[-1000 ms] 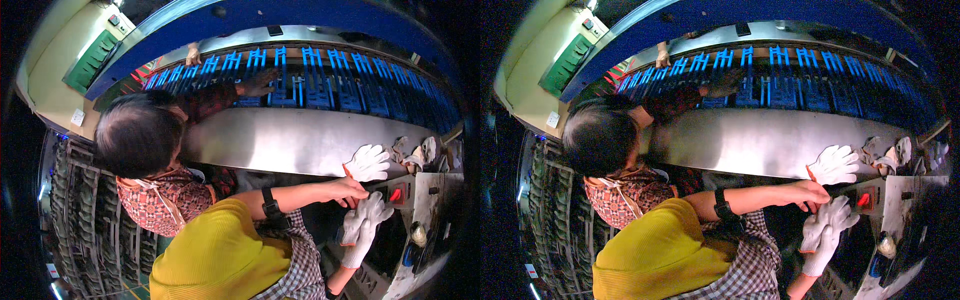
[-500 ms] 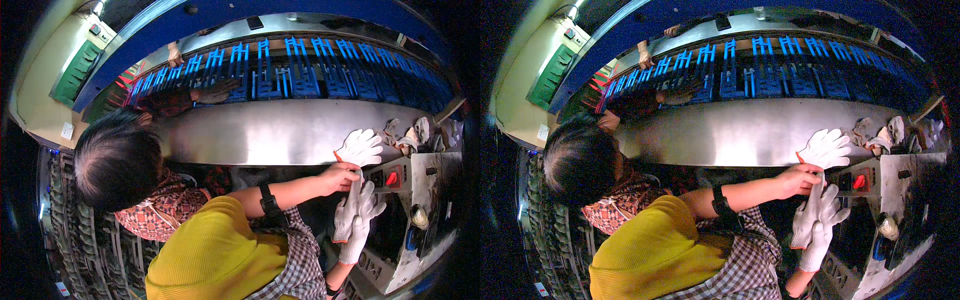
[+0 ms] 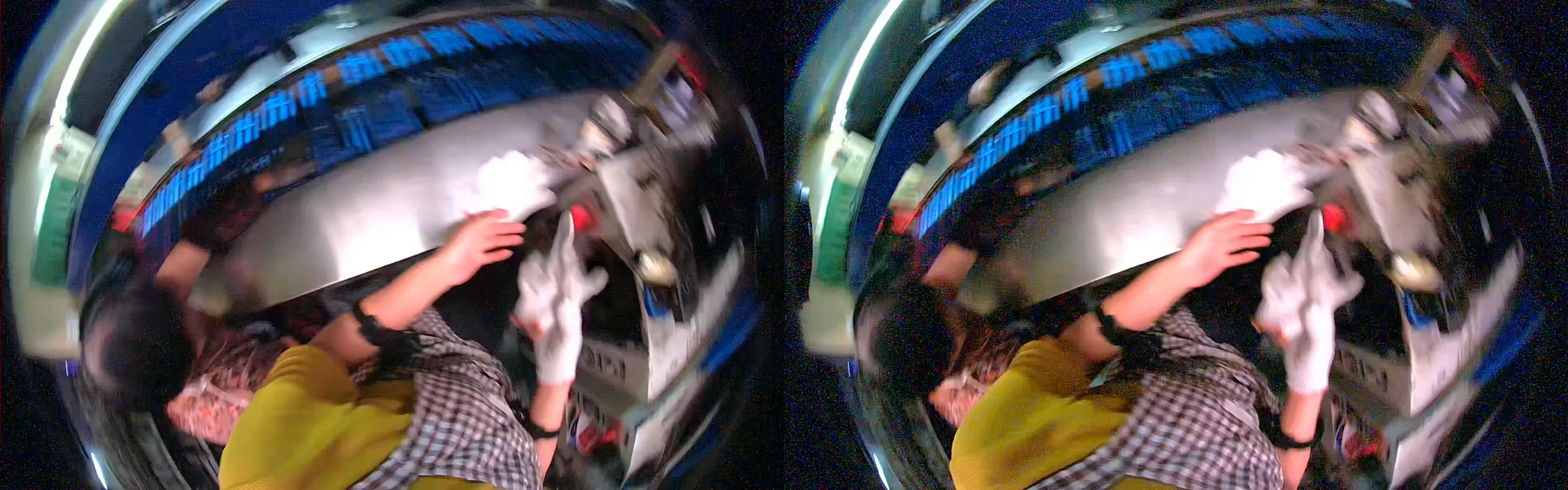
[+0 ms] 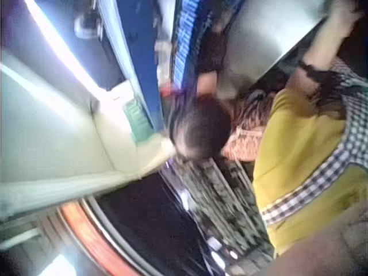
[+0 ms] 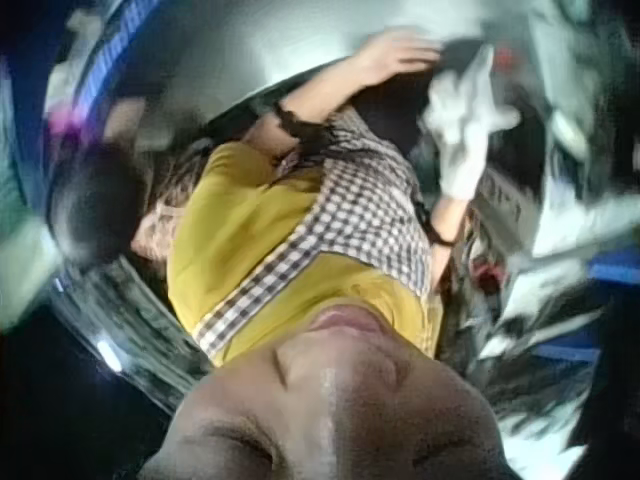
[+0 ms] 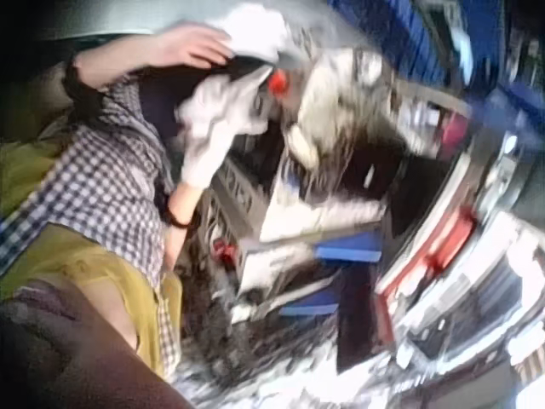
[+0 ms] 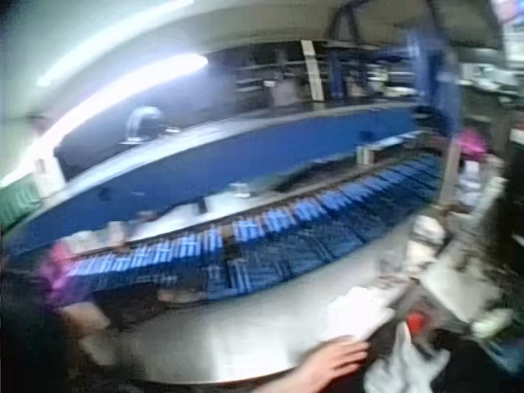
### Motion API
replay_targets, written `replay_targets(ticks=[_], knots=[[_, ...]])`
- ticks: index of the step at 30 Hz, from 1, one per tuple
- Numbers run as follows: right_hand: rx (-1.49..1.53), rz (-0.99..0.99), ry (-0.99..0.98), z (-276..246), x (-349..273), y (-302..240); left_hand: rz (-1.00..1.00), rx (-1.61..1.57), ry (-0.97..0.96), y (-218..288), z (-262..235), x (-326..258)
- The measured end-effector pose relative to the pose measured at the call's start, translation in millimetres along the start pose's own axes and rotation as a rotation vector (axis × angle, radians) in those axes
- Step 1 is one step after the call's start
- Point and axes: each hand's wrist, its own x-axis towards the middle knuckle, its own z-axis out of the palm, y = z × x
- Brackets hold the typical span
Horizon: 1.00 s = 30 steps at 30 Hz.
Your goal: Put on work gloves and use a buffing machine to process a shoe component.
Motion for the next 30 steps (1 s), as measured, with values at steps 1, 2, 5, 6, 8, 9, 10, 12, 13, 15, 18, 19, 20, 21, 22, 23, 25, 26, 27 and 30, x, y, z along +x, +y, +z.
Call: replay_targets(ticks=[1, 2, 5, 6, 8, 9, 10, 12, 13, 15, 18, 19, 20, 21, 22, 23, 25, 26, 27, 30], knots=[[0.032, -0.054, 0.0, -0.2, 3.3, 0.2, -0.061, 0.082, -0.078, -2.1, 1.1, -0.4], [0.088, -0.093, -0.053, -0.7, 7.4, 0.4, -0.151, 0.125, -0.116, -4.1, 2.5, 0.0], [0.156, -0.116, -0.12, -1.9, 14.7, 3.5, -0.291, 0.203, -0.251, -13.7, 10.9, -1.6], [0.156, -0.122, -0.091, -2.4, 14.0, 4.9, -0.335, 0.185, -0.243, -17.0, 13.7, -2.8], [0.168, -0.117, -0.083, -3.1, 13.1, 8.8, -0.316, 0.163, -0.263, -21.8, 18.3, -4.2], [0.147, -0.105, -0.066, -4.5, 12.4, 10.3, -0.272, 0.166, -0.275, -23.8, 19.9, -4.2], [0.126, -0.104, -0.068, -6.0, 11.6, 11.1, -0.226, 0.166, -0.283, -25.0, 20.6, -4.1], [0.097, -0.082, -0.094, -9.7, 11.1, 12.6, -0.067, 0.131, -0.269, -26.2, 20.4, -2.5], [0.097, -0.071, -0.098, -11.1, 10.9, 13.4, -0.01, 0.143, -0.223, -26.4, 19.8, -1.4], [0.107, -0.073, -0.117, -12.5, 12.3, 15.1, 0.051, 0.132, -0.187, -25.6, 16.9, -1.1], [0.128, -0.103, -0.045, -9.4, 16.6, 18.8, 0.08, 0.168, -0.16, -21.9, 13.4, -2.7], [0.124, -0.105, -0.011, -7.4, 18.2, 19.8, 0.082, 0.163, -0.159, -20.3, 13.2, -3.5], [0.124, -0.124, 0.008, -5.2, 19.0, 20.9, 0.081, 0.155, -0.155, -18.9, 12.8, -4.9], [0.131, -0.159, 0.003, -3.5, 20.2, 21.3, 0.09, 0.139, -0.164, -17.5, 13.2, -5.7], [0.156, -0.166, 0.028, -1.9, 20.9, 21.9, 0.087, 0.145, -0.154, -16.2, 13.5, -6.7], [0.144, -0.153, 0.062, -1.1, 21.8, 22.1, 0.093, 0.142, -0.158, -15.3, 13.8, -7.4], [0.134, -0.165, 0.063, -0.7, 23.9, 22.4, 0.096, 0.129, -0.156, -14.1, 14.2, -7.9], [0.125, -0.154, 0.066, -1.2, 24.8, 22.5, 0.093, 0.119, -0.151, -13.4, 14.4, -7.4], [0.119, -0.152, 0.06, -2.1, 25.7, 22.6, 0.09, 0.104, -0.154, -13.5, 13.8, -7.6], [0.121, -0.159, 0.055, -4.9, 27.1, 23.6, 0.083, 0.117, -0.148, -13.0, 10.9, -6.8]])
